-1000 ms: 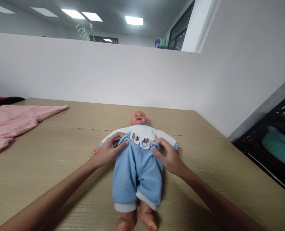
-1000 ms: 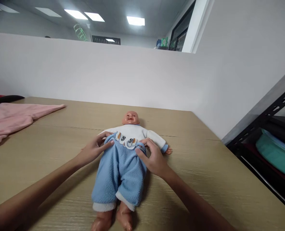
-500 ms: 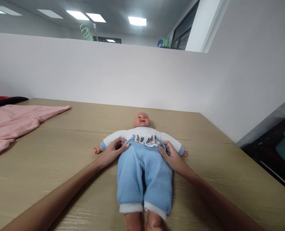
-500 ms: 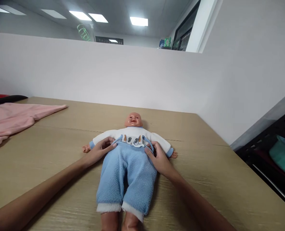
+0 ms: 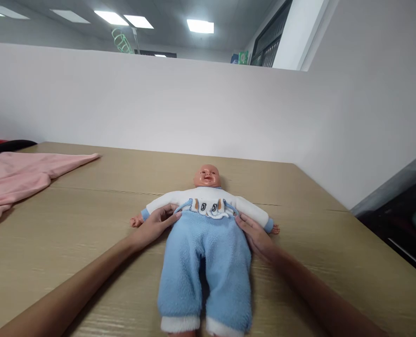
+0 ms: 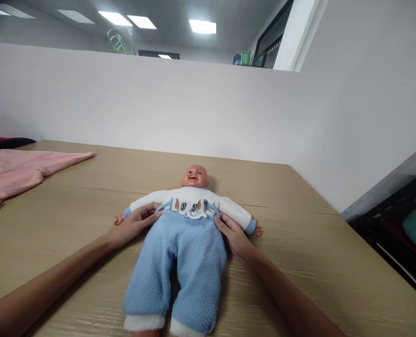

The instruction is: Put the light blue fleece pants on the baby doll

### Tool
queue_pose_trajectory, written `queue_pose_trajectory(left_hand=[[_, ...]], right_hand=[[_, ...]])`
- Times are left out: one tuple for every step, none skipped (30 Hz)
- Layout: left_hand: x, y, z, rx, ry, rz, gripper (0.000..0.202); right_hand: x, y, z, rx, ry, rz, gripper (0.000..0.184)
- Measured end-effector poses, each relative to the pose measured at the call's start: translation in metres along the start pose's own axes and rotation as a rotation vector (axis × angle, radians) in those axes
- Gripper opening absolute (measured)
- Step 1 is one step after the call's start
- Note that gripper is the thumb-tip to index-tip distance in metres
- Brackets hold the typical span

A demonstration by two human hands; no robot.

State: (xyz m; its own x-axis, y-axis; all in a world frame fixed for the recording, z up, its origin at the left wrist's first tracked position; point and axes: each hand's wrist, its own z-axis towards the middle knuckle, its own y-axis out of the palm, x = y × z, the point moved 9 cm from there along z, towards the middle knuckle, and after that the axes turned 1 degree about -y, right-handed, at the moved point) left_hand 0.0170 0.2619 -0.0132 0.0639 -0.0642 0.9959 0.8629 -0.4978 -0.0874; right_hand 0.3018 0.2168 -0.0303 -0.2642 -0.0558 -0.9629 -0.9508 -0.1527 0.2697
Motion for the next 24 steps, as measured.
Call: queue_pose_trajectory(left_hand=[[0.004, -0.004, -0.001, -0.023, 0.022, 0.078, 0.029], [0.008, -0.008, -0.002, -0.06, 0.033, 0.136, 0.028], [0.01, -0.011, -0.004, -0.112, 0.033, 0.175, 0.027], [0.012, -0.012, -0.006, -0.171, 0.033, 0.212, 0.028], [0.014, -0.013, -0.009, -0.224, 0.038, 0.256, 0.03], [0.016, -0.013, -0.011, -0.261, 0.052, 0.301, 0.033], [0.018, -0.012, -0.012, -0.285, 0.075, 0.341, 0.036], [0.02, -0.01, -0.013, -0.297, 0.102, 0.366, 0.037], [0.021, -0.007, -0.014, -0.303, 0.125, 0.363, 0.037], [0.021, -0.004, -0.014, -0.305, 0.132, 0.328, 0.036], [0.018, -0.001, -0.014, -0.3, 0.121, 0.269, 0.035], [0.015, 0.001, -0.013, -0.284, 0.098, 0.205, 0.034], [0.011, 0.001, -0.013, -0.254, 0.07, 0.147, 0.033], [0.007, 0.001, -0.013, -0.219, 0.043, 0.092, 0.032], [0.003, 0.002, -0.012, -0.186, 0.018, 0.033, 0.032], [0.001, 0.002, -0.013, -0.157, 0.001, -0.039, 0.032], [0.0, 0.003, -0.013, -0.133, -0.008, -0.122, 0.033], [0.0, 0.005, -0.013, -0.113, -0.012, -0.207, 0.035], [0.0, 0.007, -0.013, -0.092, -0.012, -0.28, 0.036], [0.0, 0.009, -0.012, -0.068, -0.015, -0.328, 0.036], [0.0, 0.01, -0.011, -0.043, -0.019, -0.348, 0.035], [-0.001, 0.011, -0.01, -0.02, -0.025, -0.345, 0.034], [-0.002, 0.012, -0.009, 0.0, -0.031, -0.324, 0.033], [-0.003, 0.011, -0.008, 0.019, -0.034, -0.291, 0.034]], right_hand=[[0.001, -0.004, 0.001, -0.047, 0.03, -0.047, 0.053], [0.002, -0.008, 0.001, -0.102, 0.055, -0.108, 0.054], [0.0, -0.011, 0.0, -0.165, 0.065, -0.178, 0.054], [-0.003, -0.013, -0.002, -0.233, 0.058, -0.253, 0.052], [-0.007, -0.014, -0.005, -0.303, 0.038, -0.329, 0.05], [-0.011, -0.013, -0.008, -0.368, 0.011, -0.396, 0.048], [-0.014, -0.012, -0.011, -0.419, -0.018, -0.441, 0.048], [-0.016, -0.009, -0.014, -0.459, -0.041, -0.46, 0.048], [-0.016, -0.006, -0.016, -0.486, -0.056, -0.463, 0.05], [-0.015, -0.002, -0.017, -0.492, -0.073, -0.45, 0.053], [-0.015, 0.001, -0.018, -0.48, -0.086, -0.422, 0.056], [-0.013, 0.004, -0.018, -0.448, -0.088, -0.377, 0.058], [-0.011, 0.006, -0.017, -0.396, -0.075, -0.316, 0.059], [-0.009, 0.007, -0.017, -0.329, -0.052, -0.241, 0.059], [-0.007, 0.007, -0.017, -0.259, -0.023, -0.155, 0.059], [-0.004, 0.008, -0.018, -0.196, 0.008, -0.066, 0.059], [-0.002, 0.009, -0.019, -0.14, 0.032, 0.013, 0.059], [-0.002, 0.011, -0.02, -0.088, 0.041, 0.074, 0.058], [-0.003, 0.012, -0.021, -0.048, 0.041, 0.105, 0.057], [-0.003, 0.013, -0.02, -0.01, 0.038, 0.114, 0.056], [-0.003, 0.013, -0.02, 0.025, 0.04, 0.112, 0.054], [-0.003, 0.013, -0.019, 0.058, 0.042, 0.106, 0.053], [-0.002, 0.012, -0.017, 0.089, 0.043, 0.1, 0.051], [-0.001, 0.01, -0.016, 0.117, 0.039, 0.095, 0.05]])
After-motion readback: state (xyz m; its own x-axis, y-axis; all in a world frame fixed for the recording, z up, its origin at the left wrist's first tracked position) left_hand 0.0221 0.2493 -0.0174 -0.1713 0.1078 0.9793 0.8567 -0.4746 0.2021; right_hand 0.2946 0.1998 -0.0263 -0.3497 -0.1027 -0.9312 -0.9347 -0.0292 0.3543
